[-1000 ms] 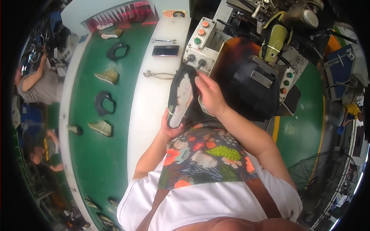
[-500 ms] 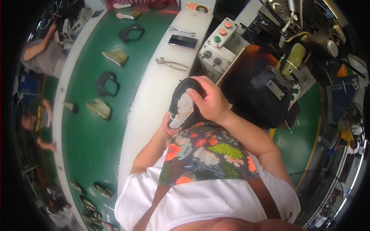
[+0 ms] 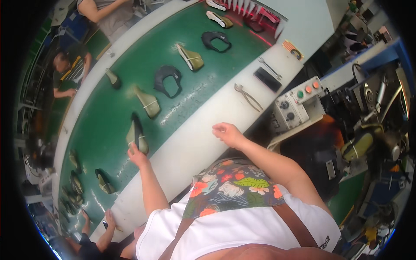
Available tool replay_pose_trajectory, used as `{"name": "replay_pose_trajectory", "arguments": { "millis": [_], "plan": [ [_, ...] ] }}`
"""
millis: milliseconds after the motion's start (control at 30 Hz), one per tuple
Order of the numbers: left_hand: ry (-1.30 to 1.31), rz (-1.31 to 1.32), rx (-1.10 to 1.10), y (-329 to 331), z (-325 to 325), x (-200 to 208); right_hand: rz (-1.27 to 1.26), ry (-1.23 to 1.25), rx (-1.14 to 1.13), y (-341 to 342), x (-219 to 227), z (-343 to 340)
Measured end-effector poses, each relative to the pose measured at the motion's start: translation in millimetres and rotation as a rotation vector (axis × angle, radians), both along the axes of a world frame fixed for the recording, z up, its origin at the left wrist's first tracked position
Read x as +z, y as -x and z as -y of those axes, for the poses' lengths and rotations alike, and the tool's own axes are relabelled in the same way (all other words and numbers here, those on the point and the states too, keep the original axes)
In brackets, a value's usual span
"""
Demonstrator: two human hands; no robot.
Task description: The person fits shoe uppers onto shoe lasts by hand, inserts each shoe into a lasting machine, and presses the machine controls to press and shape the uppers onto the lasts.
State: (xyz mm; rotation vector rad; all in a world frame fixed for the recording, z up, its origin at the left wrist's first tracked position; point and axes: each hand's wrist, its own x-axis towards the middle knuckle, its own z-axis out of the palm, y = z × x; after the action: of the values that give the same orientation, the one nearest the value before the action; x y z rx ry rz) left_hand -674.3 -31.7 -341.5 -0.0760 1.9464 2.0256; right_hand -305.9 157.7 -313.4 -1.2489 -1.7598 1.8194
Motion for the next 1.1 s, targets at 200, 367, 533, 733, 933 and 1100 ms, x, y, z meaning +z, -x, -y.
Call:
{"name": "replay_pose_trajectory", "arguments": {
  "millis": [200, 367, 533, 733, 933, 1100],
  "plan": [
    [0.565, -0.318, 0.145, 38, 22, -32, 0.151, -0.051, 0.151, 61, -28, -31],
    [0.69, -0.78, 0.149, 71, -66, -4, 0.206, -0.343, 0.396, 139, -40, -63],
    [0.604, -0.763, -0.107, 145, -213, -10, 0.173, -0.626, 0.387, 239, -51, -101],
    [0.948, -0.33, -0.7, 249, -276, -69, 0.63, -0.803, 1.095, 250, -56, -139],
    [0.708, -0.359, -0.678, 220, -249, -72, -0.058, -0.124, 0.292, 155, -4, -97],
    [0.326, -0.259, -0.723, 129, -238, -6, -0.529, 0.527, -0.103, 78, 92, -77]
  ]
}}
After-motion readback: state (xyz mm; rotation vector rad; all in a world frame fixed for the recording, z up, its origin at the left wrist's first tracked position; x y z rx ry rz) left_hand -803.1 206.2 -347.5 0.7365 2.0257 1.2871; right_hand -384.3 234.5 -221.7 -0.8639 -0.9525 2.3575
